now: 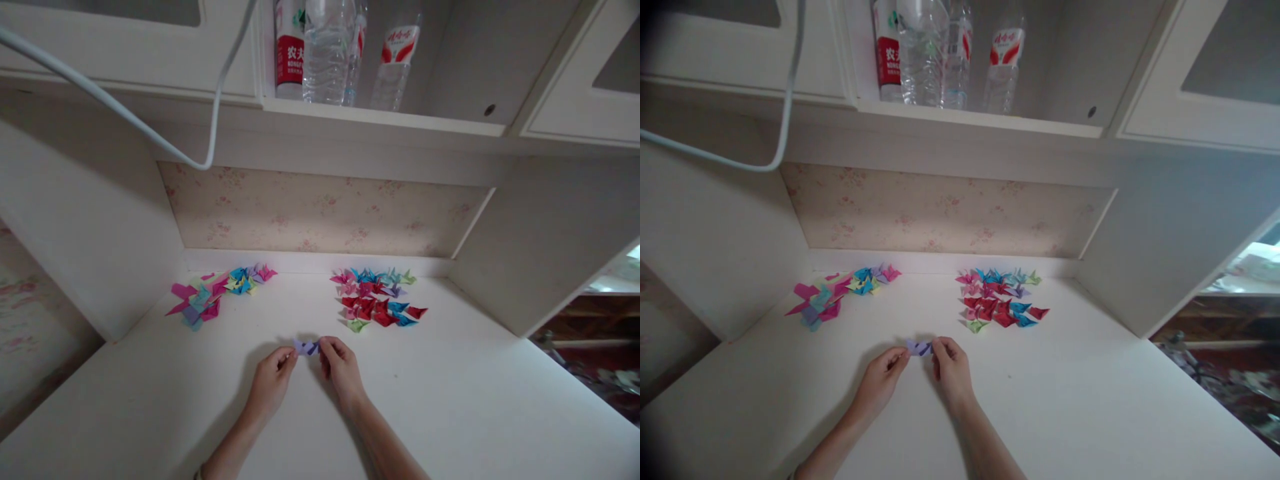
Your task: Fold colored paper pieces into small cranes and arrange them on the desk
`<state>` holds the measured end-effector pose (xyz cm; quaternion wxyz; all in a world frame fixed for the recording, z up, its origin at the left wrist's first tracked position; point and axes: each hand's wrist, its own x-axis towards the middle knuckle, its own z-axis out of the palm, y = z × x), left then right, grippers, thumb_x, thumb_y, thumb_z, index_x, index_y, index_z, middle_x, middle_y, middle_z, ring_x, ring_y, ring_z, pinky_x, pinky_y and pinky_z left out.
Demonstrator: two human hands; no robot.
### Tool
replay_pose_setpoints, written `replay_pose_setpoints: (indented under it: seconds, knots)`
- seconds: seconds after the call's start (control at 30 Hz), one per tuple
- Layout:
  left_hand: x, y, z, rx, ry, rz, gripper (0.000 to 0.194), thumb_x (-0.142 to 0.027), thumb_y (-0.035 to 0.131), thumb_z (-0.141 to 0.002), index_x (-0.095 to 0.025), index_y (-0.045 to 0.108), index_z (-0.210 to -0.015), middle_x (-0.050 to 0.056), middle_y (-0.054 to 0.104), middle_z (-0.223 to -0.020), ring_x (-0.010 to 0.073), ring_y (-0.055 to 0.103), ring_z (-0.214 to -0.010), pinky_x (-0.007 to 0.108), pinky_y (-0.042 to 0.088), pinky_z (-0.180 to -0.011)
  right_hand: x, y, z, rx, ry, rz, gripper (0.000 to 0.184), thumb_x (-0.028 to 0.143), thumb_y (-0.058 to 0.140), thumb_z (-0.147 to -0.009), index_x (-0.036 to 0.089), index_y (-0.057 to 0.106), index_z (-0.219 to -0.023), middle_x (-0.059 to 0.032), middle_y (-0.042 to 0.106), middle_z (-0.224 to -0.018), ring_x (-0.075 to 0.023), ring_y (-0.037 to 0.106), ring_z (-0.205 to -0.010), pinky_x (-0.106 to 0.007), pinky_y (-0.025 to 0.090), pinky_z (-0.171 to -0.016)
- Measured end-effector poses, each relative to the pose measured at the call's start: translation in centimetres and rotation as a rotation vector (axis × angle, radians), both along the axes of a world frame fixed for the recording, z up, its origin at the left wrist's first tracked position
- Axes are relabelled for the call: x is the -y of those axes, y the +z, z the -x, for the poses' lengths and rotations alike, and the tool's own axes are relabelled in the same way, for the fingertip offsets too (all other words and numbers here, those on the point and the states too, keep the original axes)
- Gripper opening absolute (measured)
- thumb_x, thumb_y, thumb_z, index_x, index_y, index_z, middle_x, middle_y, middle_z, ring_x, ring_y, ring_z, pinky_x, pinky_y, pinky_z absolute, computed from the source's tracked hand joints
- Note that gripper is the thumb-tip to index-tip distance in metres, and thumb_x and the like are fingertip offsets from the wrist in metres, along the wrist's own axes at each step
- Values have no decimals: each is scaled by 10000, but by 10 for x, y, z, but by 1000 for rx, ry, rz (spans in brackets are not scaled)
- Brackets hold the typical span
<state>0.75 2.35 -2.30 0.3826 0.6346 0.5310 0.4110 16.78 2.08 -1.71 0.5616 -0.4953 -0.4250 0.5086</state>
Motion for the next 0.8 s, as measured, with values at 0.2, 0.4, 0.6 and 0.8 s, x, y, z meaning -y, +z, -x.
replay_pose_setpoints:
  seconds: [0.2, 0.4, 0.6, 0.8]
  knots:
    - [4, 1, -2, -55, -60, -23, 421, -475, 434, -868, -140, 670, -968, 29, 639, -723, 158, 542, -647, 230, 383, -587, 3, 1, -12, 4, -58, 3, 347, 505, 583, -785, 164, 601, -722, 37, 479, -540, -95, 418, -434, -216, 310, -392]
    - [3, 1, -2, -114, -76, -28, 389, -451, 416, -875, -158, 671, -863, 24, 643, -718, 160, 561, -671, 230, 401, -620, -6, 16, -104, 155, -208, -62, 333, 484, 604, -767, 152, 621, -777, -7, 564, -647, -115, 498, -498, -236, 388, -455]
    - [5, 2, -3, -154, -115, -47, 378, -440, 408, -877, -172, 671, -837, 18, 647, -727, 160, 567, -689, 227, 399, -637, -14, 24, -237, 444, -491, 30, 399, 491, 575, -740, 140, 649, -914, -55, 643, -728, -147, 564, -525, -266, 435, -488]
    - [6, 4, -3, -183, -112, -36, 384, -448, 399, -878, -175, 666, -837, 12, 632, -713, 159, 564, -683, 228, 395, -634, -23, 19, -303, 755, -571, 174, 435, 474, 478, -755, 120, 664, -928, -99, 691, -722, -172, 598, -524, -286, 436, -518]
